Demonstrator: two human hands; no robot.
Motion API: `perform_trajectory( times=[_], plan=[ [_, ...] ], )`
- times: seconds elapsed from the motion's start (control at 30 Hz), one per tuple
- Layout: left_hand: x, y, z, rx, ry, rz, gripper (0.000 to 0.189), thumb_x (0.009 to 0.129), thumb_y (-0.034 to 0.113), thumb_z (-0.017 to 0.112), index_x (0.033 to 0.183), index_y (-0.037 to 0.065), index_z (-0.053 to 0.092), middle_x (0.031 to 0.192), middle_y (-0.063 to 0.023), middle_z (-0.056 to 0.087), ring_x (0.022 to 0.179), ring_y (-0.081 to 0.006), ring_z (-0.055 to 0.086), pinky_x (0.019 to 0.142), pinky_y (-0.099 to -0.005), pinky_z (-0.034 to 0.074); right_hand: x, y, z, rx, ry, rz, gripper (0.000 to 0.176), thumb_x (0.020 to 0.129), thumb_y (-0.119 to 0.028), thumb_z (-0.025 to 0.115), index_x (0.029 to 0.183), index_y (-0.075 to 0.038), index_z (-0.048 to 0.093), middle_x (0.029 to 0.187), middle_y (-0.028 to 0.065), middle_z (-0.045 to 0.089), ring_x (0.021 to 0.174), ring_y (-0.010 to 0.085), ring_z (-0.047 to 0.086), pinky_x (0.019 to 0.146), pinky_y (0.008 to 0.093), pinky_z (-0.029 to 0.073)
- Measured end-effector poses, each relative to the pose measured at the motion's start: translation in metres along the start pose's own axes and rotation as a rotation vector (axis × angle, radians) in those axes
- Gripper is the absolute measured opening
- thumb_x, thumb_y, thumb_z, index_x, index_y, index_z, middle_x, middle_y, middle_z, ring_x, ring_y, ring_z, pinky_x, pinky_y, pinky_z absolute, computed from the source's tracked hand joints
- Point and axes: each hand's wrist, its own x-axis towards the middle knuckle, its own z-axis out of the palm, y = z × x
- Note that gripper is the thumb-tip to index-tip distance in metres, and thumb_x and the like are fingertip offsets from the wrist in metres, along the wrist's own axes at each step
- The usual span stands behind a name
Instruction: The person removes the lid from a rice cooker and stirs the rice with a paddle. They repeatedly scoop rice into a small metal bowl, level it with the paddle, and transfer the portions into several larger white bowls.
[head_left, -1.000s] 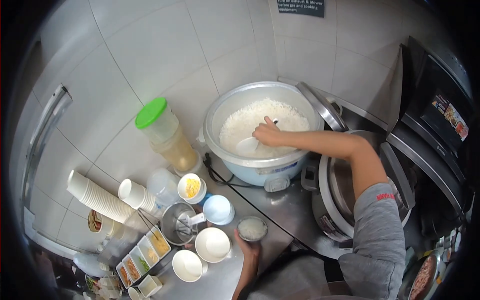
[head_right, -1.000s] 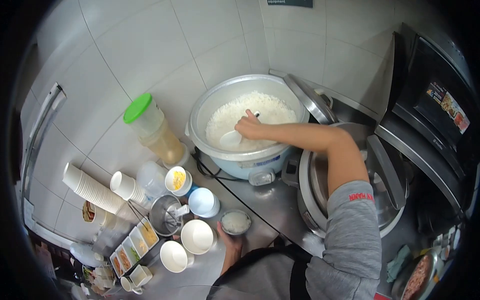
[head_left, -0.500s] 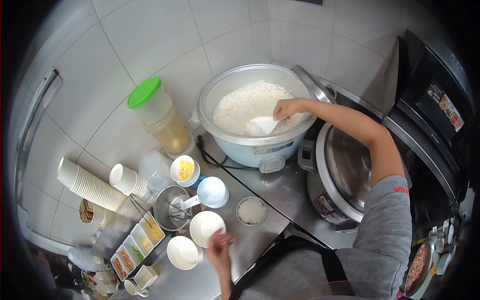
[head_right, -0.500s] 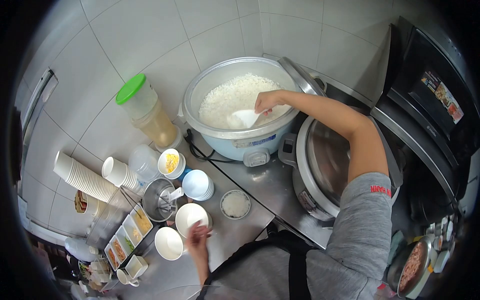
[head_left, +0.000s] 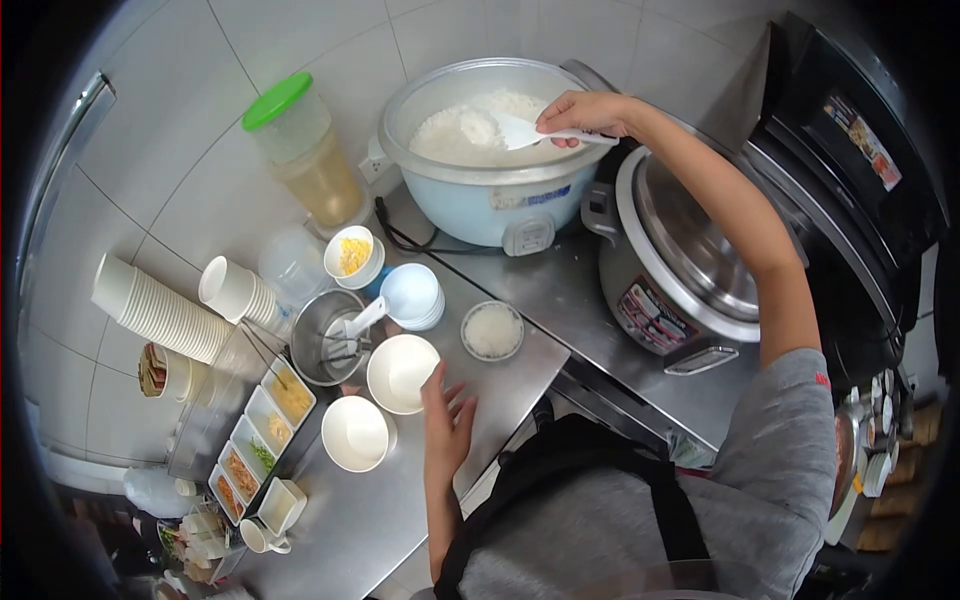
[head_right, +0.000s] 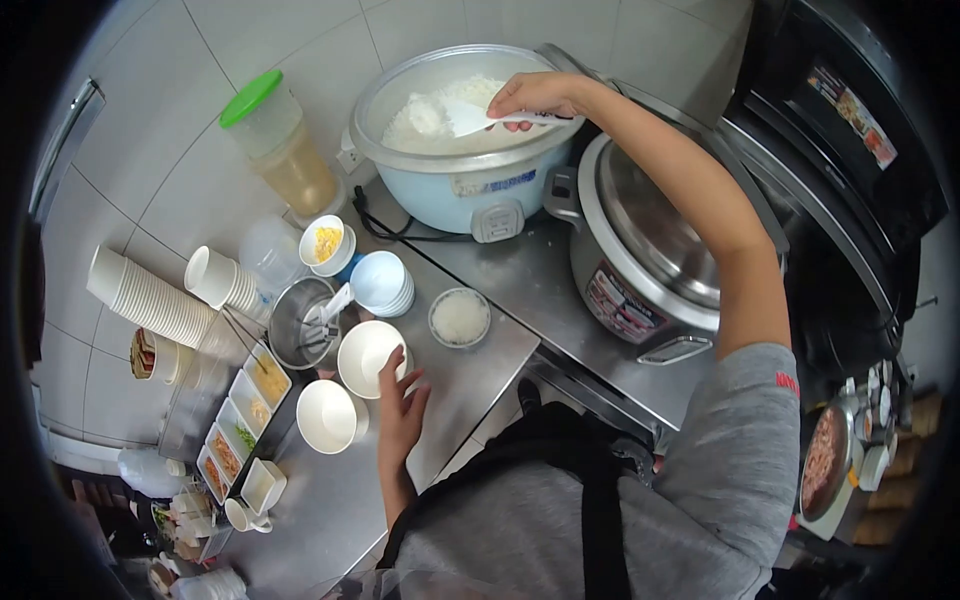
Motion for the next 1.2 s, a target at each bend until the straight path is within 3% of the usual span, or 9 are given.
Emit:
perform_trajectory(
  times=[0.23,0.37,0.5,0.6,0.77,0.83,0.97,1.07,1.2],
  plan=[
    [0.038,-0.073,0.014,0.136,-0.076,0.023,0.066,0.084,0.002,0.054,0.138,0.001,0.015,0.119,-0.0231,0.04,0.097,-0.0254,0.057,0.075,-0.032,0.051,-0.072,0.019,0.13,0.119,-0.087,0.188,0.022,0.088,-0.024,0.053,0.086,-0.005,0.064,0.062,-0.0008,0.055,0.052,0.0052,0.048,0.041,0.019,0.039],
    [0.061,-0.127,0.028,0.378,-0.126,-0.079,0.065,0.086,0.008,0.053,0.138,0.0,0.015,0.116,-0.0193,0.043,0.085,-0.0215,0.06,0.064,-0.0272,0.051,-0.06,0.094,0.192,-0.21,0.039,0.124,0.017,0.084,-0.018,0.054,0.087,-0.004,0.062,0.064,0.0051,0.057,0.053,0.0146,0.054,0.048,0.0279,0.045],
    [0.07,-0.117,0.04,-0.022,-0.095,-0.294,0.06,0.085,0.003,0.049,0.136,0.0,0.018,0.103,-0.0157,0.048,0.08,-0.0214,0.062,0.059,-0.0283,0.052,-0.051,0.155,0.25,-0.714,0.56,-0.138,0.027,0.078,-0.004,0.05,0.103,-0.006,0.058,0.084,0.0127,0.056,0.073,0.0283,0.056,0.061,0.0388,0.048],
    [0.078,-0.13,0.045,-0.192,-0.002,-0.351,0.053,0.083,-0.001,0.048,0.13,0.0,0.025,0.091,-0.0122,0.05,0.074,-0.0201,0.063,0.056,-0.0281,0.053,-0.072,0.154,0.283,-0.812,0.558,-0.16,0.045,0.074,0.002,0.047,0.117,-0.008,0.051,0.096,0.0127,0.05,0.09,0.0301,0.05,0.068,0.0423,0.047],
    [0.082,-0.129,0.051,-0.215,0.112,-0.339,0.047,0.079,-0.006,0.049,0.123,0.0,0.033,0.079,-0.0091,0.052,0.063,-0.0175,0.063,0.049,-0.0255,0.052,-0.075,0.183,0.335,-0.802,0.551,-0.225,0.056,0.074,-0.001,0.048,0.129,-0.007,0.038,0.101,0.0129,0.045,0.095,0.0295,0.045,0.075,0.0437,0.046],
    [0.08,-0.13,0.057,-0.22,0.134,-0.35,0.048,0.078,-0.007,0.05,0.123,0.0,0.032,0.079,-0.0097,0.053,0.062,-0.0179,0.063,0.049,-0.0257,0.052,-0.074,0.181,0.337,-0.737,0.592,-0.275,0.054,0.074,0.0,0.049,0.127,-0.008,0.043,0.094,0.0142,0.048,0.088,0.0301,0.047,0.074,0.041,0.045],
    [0.082,-0.133,0.06,-0.374,0.15,-0.35,0.049,0.077,-0.009,0.051,0.122,-0.001,0.032,0.078,-0.0109,0.055,0.062,-0.0191,0.063,0.05,-0.027,0.053,-0.073,0.169,0.288,-0.248,0.488,-0.285,0.044,0.073,0.006,0.048,0.114,-0.007,0.056,0.078,0.0186,0.05,0.073,0.0348,0.051,0.072,0.0379,0.042],
    [0.083,-0.139,0.059,-0.385,0.131,-0.368,0.05,0.08,-0.005,0.053,0.124,-0.001,0.028,0.084,-0.0144,0.055,0.066,-0.0212,0.063,0.057,-0.0308,0.056,-0.078,0.157,0.274,-0.197,0.511,-0.196,0.049,0.072,0.008,0.046,0.118,-0.007,0.054,0.086,0.0183,0.052,0.081,0.0351,0.051,0.076,0.0394,0.042],
    [0.081,-0.133,0.063,-0.448,0.147,-0.389,0.049,0.08,-0.006,0.053,0.122,-0.001,0.028,0.085,-0.0155,0.056,0.066,-0.0216,0.063,0.058,-0.031,0.057,-0.064,0.184,0.318,-0.47,0.573,-0.174,0.055,0.071,0.008,0.044,0.123,-0.008,0.049,0.093,0.018,0.052,0.089,0.0348,0.049,0.082,0.0414,0.041]
  ],
)
